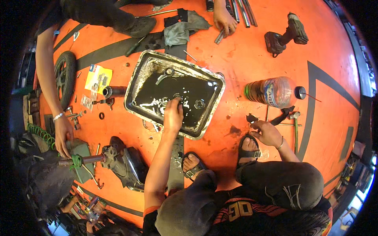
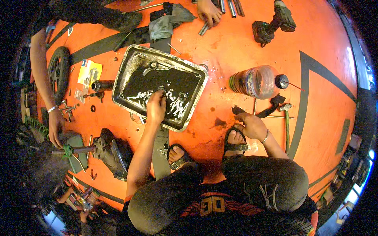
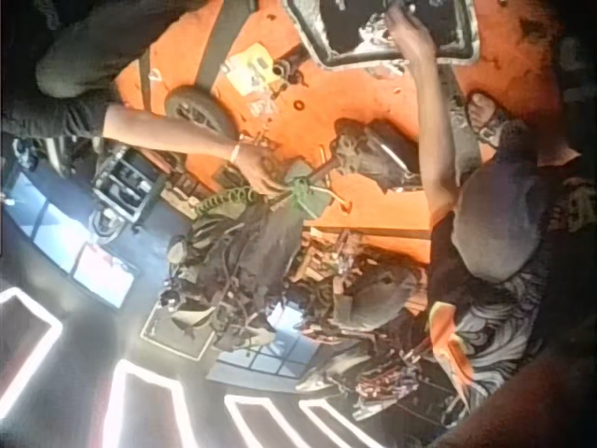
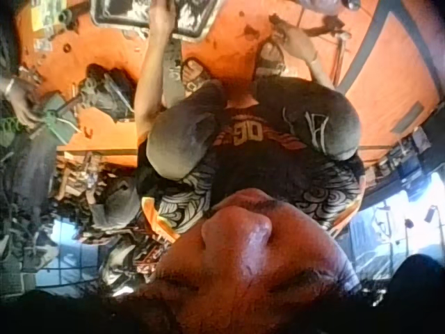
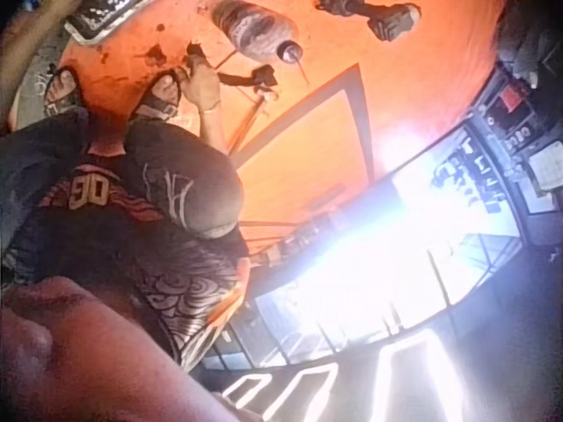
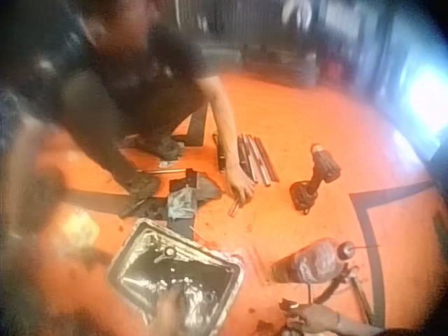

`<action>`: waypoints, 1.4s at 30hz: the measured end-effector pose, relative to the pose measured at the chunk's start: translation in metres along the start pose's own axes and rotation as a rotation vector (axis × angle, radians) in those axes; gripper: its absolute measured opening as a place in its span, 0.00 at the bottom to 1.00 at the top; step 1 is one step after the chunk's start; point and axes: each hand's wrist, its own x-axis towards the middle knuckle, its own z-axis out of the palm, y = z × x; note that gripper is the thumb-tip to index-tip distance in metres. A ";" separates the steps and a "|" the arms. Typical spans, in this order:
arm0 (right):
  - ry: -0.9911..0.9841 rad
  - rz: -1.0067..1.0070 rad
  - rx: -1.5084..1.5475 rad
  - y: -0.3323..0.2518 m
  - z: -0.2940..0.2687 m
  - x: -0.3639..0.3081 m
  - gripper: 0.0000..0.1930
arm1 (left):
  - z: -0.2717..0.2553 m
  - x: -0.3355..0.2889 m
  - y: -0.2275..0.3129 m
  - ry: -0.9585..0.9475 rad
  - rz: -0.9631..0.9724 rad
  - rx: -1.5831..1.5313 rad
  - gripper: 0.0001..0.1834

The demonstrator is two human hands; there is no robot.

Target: The person cleans oily components in a tray, wipes internal parts with a cloth, and replaces a rubber seal on a front fork assembly. They then insert the fork tube into the housing and secure it using a hammer.

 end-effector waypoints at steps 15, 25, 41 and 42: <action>-0.005 0.005 -0.019 0.001 0.013 -0.003 0.17 | -0.009 0.007 0.016 -0.273 -0.541 -0.641 0.12; -0.005 0.075 0.828 -0.048 0.078 0.065 0.16 | -0.007 -0.008 0.017 -0.175 -0.062 0.198 0.17; 0.185 0.163 0.910 -0.060 0.114 0.124 0.10 | -0.050 0.021 -0.006 0.075 -0.338 0.459 0.22; 0.197 0.170 0.895 -0.058 0.114 0.122 0.10 | -0.051 0.022 -0.007 0.042 -0.312 0.473 0.23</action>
